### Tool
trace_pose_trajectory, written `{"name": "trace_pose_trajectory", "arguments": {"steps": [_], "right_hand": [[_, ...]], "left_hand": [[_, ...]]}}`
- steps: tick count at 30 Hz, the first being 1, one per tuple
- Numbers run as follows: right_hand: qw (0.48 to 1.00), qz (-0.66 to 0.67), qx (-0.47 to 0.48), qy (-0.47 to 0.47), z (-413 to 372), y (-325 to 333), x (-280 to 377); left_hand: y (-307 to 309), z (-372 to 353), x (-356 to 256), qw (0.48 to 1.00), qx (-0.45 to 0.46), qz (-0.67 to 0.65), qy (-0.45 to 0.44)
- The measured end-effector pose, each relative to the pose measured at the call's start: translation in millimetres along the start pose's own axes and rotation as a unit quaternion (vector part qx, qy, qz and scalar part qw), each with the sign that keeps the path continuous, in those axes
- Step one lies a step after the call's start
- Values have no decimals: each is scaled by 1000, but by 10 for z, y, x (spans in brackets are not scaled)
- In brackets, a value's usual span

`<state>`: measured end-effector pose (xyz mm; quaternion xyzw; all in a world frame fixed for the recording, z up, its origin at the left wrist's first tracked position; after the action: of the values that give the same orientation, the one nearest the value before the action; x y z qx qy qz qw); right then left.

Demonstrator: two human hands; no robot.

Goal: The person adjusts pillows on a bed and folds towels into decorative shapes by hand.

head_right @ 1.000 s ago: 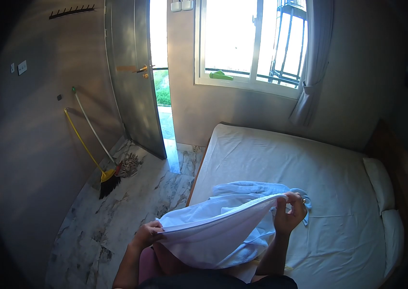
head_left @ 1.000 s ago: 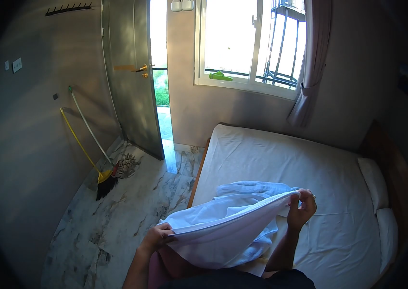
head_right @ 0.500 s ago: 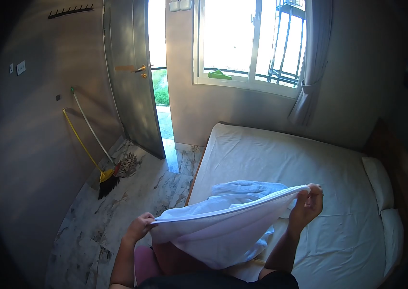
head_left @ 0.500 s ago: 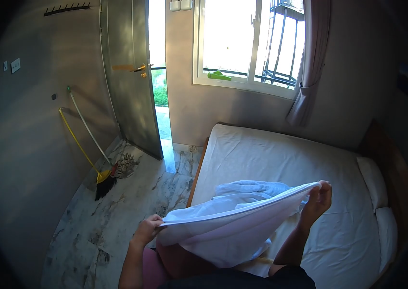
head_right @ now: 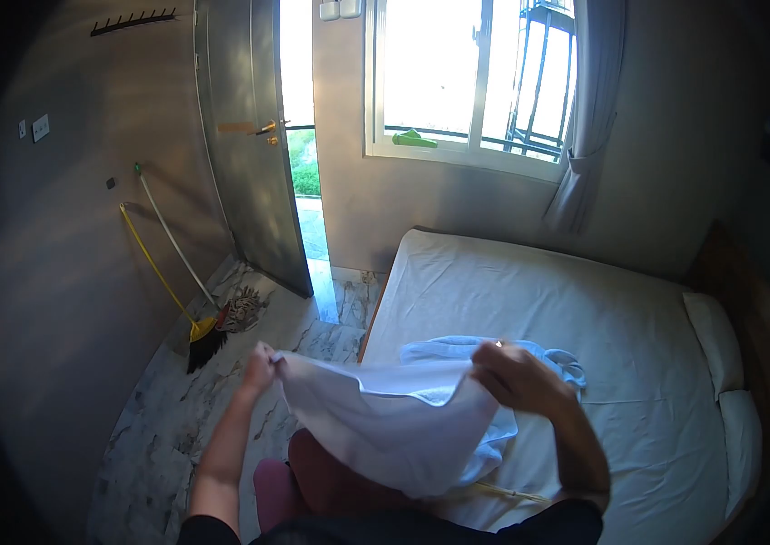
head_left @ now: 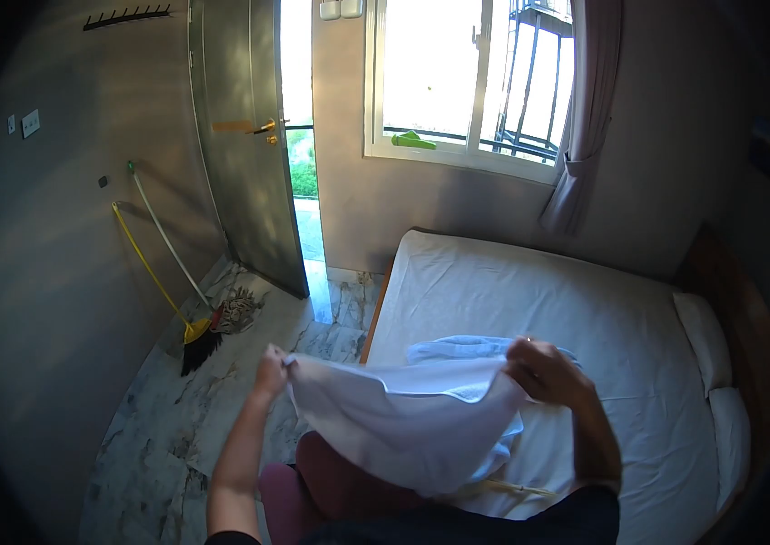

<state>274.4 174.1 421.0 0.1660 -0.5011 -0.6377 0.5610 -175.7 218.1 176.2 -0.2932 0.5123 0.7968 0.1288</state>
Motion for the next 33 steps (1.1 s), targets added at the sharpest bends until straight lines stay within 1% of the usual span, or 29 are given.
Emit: {"name": "trace_pose_trajectory", "arguments": {"steps": [1,2,3,4,5,6,7,8,9,10,12,13,15,17,18,20,23,28,31,33], "right_hand": [[990,-134,23,23,56,-85,-188],[958,-280,57,8,82,-89,-444],[834,-535,133,-22,136,58,-578],[871,-490,-1,12,200,470,-547],[890,-448,-83,-11,240,845,-494],[867,-484,-110,-39,314,1160,-348],[757,-643,-79,-83,312,1391,-305],[757,-624,-160,-108,214,1653,-187],[722,-658,-204,-71,106,1807,9],[684,-686,-246,-33,5,1911,181],[694,-669,-263,-30,-165,1957,320],[699,-661,-272,-26,-258,1946,353],[713,-660,-235,-28,-414,1828,231],[730,-652,-200,-45,-509,1694,102],[731,-651,-202,-31,-502,1610,95],[736,-646,-201,-34,-492,1495,51],[742,-635,-212,-34,-451,1419,26],[744,-625,-231,-39,-434,1361,23],[740,-633,-225,-9,-493,1285,-21],[757,-610,-235,-21,-478,1269,-17]], "left_hand": [[121,210,-62,998,-30,26,-49],[260,436,-170,992,-61,53,-100],[474,634,-376,983,-104,50,-140],[753,763,-712,969,-145,68,-189],[1018,916,-1013,957,-192,41,-216],[1295,1047,-1287,948,-235,-43,-211],[1564,1107,-1555,931,-275,-127,-206],[1900,982,-1954,901,-344,-79,-251],[2136,811,-2261,864,-409,-30,-293],[2171,750,-2371,859,-397,-64,-316],[2193,661,-2462,847,-373,-130,-356],[2064,664,-2424,873,-329,-61,-356],[1610,662,-2114,904,-235,81,-349],[1110,793,-1583,941,-147,-27,-305],[1043,712,-1550,940,-145,-10,-309],[919,575,-1519,937,-141,23,-318],[736,482,-1326,962,-121,-29,-244],[667,377,-1100,969,-137,-63,-196],[562,400,-914,975,-122,-102,-155],[511,429,-851,978,-116,-100,-143]]}}
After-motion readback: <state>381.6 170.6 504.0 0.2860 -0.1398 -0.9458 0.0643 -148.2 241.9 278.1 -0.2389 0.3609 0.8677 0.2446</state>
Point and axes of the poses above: each hand's wrist, its own z-axis towards the middle knuckle, its own y-axis out of the back of the hand, x = y × z, the point moved 6 cm from there along z, towards the middle knuckle, and after that the axes turned 7 degrees about z, right-handed, at the moved point
